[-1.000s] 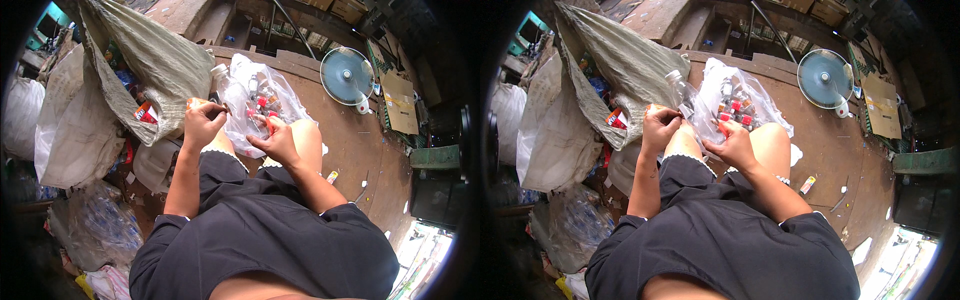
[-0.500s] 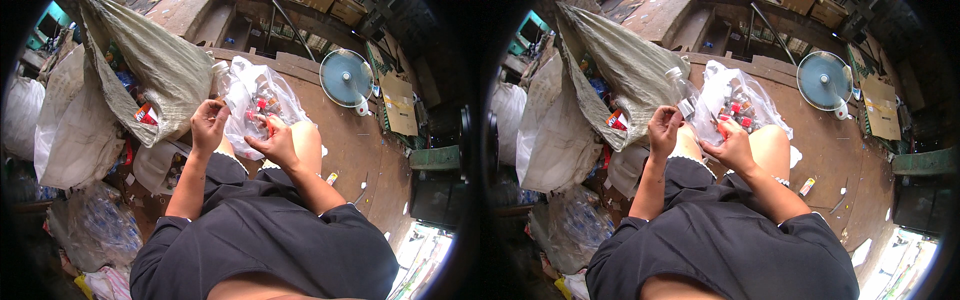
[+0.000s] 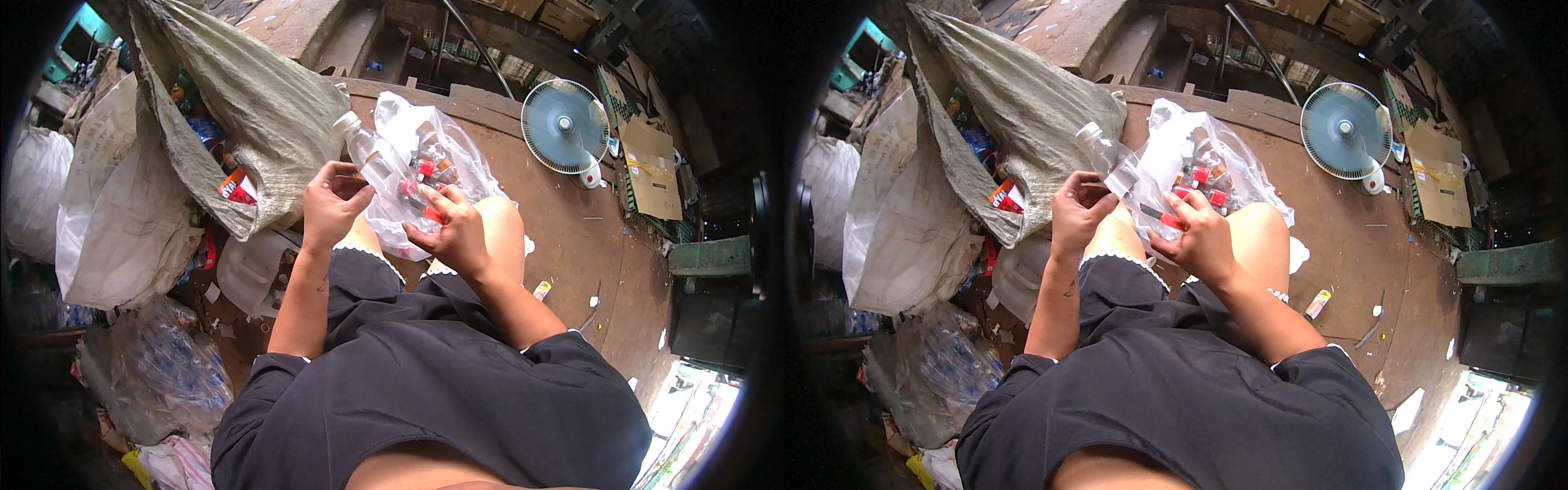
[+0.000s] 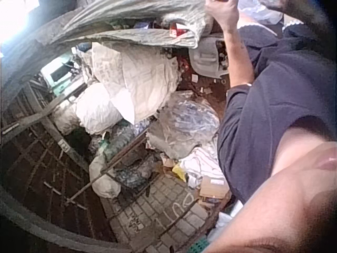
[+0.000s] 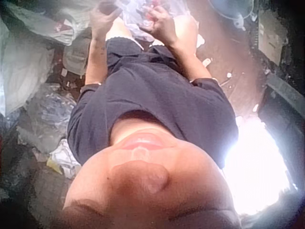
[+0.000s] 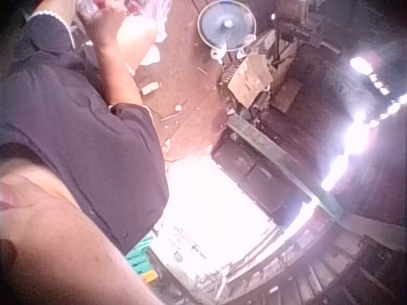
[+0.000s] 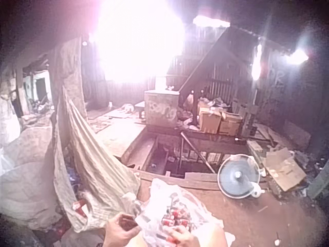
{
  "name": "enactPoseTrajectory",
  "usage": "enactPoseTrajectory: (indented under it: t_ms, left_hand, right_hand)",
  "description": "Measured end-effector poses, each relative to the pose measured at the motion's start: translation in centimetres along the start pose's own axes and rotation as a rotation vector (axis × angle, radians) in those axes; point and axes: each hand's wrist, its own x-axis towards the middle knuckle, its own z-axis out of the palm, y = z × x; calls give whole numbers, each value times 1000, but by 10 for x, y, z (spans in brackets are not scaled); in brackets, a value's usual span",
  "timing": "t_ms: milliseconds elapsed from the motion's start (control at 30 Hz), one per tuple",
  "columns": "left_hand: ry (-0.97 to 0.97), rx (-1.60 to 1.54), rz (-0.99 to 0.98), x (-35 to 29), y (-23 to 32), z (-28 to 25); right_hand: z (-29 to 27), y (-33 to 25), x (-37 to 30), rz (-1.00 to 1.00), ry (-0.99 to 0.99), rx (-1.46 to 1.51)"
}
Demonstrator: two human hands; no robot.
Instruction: The person sits and removes paper labels from plastic bottles using a red-handled tool. They pick bottles from a plastic bag, scrape or peel off labels, and place the bottles into a large sack. The process repeats with multiple bottles of different sizes and brands.
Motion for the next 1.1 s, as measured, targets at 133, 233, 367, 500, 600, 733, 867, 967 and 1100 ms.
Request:
enactPoseTrajectory:
  t_ms: [133,233,367,500,600,733,867,967,1100]
  left_hand:
    - [-9,214,-138,-3,-4,3]
    - [-54,362,-103,-3,-4,1]
    - [-104,-58,-140,0,-7,-3]
    - [-56,-563,-192,0,-1,3]
    - [11,-644,-187,-2,-7,10]
    - [63,-681,-270,0,-14,11]
    - [106,-789,-399,2,-24,5]
    - [95,-712,-338,-3,-33,5]
    - [514,-698,-220,34,-48,-45]
  right_hand:
    - [2,4,-2,-5,7,-56]
    - [1,3,-2,24,-18,-88]
    - [2,18,4,185,-173,266]
    - [7,26,2,654,-283,1282]
    - [15,24,0,534,-216,1023]
    - [8,28,4,697,-366,1380]
    - [11,34,-5,765,-452,1780]
    - [16,38,-6,788,-462,1742]
    - [12,36,-9,794,-413,1653]
